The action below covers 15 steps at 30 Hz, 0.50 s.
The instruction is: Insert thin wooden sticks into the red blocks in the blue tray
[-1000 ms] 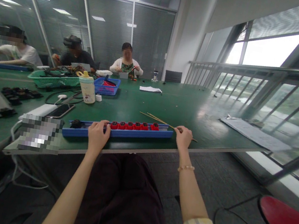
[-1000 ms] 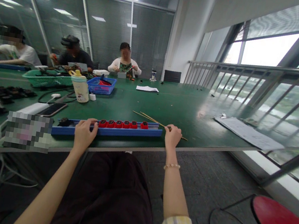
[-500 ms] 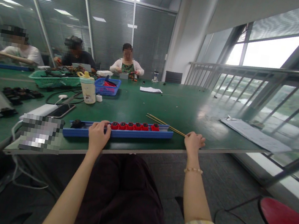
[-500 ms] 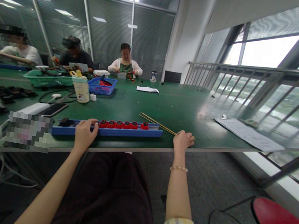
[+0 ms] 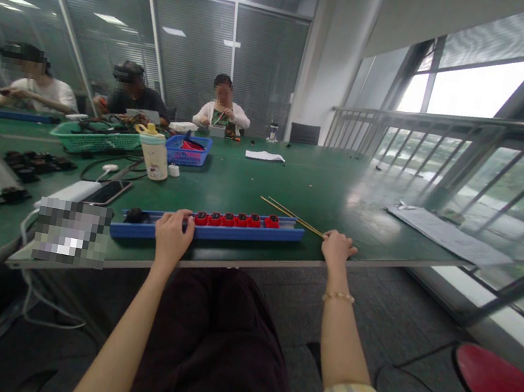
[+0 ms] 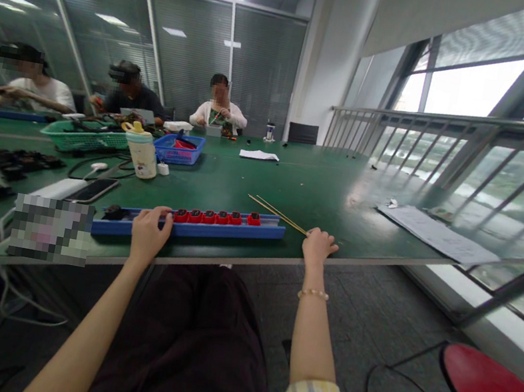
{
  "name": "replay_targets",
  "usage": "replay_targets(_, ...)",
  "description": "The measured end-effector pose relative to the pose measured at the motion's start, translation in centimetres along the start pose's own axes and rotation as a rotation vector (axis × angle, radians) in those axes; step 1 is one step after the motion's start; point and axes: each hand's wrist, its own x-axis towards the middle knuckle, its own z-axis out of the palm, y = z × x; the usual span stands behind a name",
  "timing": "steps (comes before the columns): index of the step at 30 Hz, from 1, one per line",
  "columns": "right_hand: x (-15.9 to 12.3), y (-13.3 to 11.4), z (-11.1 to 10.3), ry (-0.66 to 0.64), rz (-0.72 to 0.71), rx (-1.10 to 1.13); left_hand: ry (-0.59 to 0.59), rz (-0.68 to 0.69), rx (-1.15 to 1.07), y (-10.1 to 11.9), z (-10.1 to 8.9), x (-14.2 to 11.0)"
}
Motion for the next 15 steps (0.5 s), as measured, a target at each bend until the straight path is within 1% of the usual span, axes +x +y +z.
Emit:
replay_targets(3,-0.29,-0.3,-0.12,-0.002,-0.008,-0.026,0.0,-0.001,-0.001,0.03,-0.02,-0.01)
replay_targets(8,-0.64,-0.73,-0.01,0.044,-0.036,-0.077,-0.002,-0.011,-0.004,0.01,0.07,-0.06)
replay_targets(15,-0.23,-0.45,0.29,-0.008,-0.076,-0.092,0.003,-0.001,-0.012,-0.08,0.09,-0.1)
